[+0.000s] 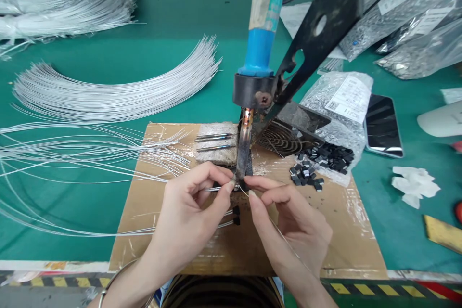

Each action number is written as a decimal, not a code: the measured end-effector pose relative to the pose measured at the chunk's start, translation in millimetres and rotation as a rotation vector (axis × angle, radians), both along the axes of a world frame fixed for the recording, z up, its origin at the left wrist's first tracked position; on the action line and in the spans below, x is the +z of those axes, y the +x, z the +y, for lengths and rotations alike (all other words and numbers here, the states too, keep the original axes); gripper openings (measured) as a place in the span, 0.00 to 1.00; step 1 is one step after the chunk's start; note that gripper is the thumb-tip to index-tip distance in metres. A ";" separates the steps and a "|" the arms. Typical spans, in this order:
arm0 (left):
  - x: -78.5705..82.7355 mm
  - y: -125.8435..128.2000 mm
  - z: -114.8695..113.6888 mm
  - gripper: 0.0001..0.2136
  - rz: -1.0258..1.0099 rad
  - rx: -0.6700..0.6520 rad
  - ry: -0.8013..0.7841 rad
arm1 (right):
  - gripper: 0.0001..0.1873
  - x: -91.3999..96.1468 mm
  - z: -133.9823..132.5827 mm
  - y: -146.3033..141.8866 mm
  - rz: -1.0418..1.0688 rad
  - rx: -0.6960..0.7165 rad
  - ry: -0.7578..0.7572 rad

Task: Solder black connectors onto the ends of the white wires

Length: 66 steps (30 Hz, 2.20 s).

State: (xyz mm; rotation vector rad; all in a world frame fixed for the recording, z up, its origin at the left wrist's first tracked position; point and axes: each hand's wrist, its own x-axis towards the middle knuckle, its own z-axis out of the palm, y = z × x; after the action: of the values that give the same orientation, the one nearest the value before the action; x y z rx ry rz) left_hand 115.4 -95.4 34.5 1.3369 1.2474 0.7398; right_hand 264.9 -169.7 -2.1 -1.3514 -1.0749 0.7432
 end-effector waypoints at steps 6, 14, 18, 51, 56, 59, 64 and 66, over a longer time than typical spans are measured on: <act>1.0 0.9 0.6 0.05 -0.006 0.006 -0.003 | 0.10 -1.7 0.3 0.1 -0.012 -0.011 0.020; 2.3 1.7 0.4 0.05 -0.007 0.010 -0.008 | 0.09 0.8 1.5 -3.2 0.019 -0.046 0.020; 1.7 1.2 0.9 0.05 -0.011 0.007 0.006 | 0.09 3.9 1.7 -5.0 0.016 -0.053 -0.008; 1.2 -0.9 -0.1 0.05 0.009 0.008 0.020 | 0.08 4.6 2.0 -5.2 0.020 -0.054 -0.014; 2.5 0.3 2.2 0.05 0.008 0.010 0.022 | 0.09 4.2 1.8 -5.5 0.023 -0.052 0.002; 1.6 0.3 2.0 0.05 0.011 0.006 0.017 | 0.10 2.7 1.8 -5.6 0.037 -0.053 0.001; -1.4 0.3 0.9 0.05 0.017 0.005 0.012 | 0.10 -0.2 3.2 -5.8 0.035 -0.052 0.025; -1.3 0.7 0.6 0.05 0.011 0.005 0.017 | 0.09 -0.6 3.6 -6.0 0.030 -0.054 0.033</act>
State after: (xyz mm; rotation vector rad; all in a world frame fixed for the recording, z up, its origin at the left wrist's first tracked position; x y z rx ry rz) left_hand 116.0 -94.8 33.2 1.3536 1.2565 0.7485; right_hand 258.9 -166.1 -2.7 -1.3324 -1.0187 0.7014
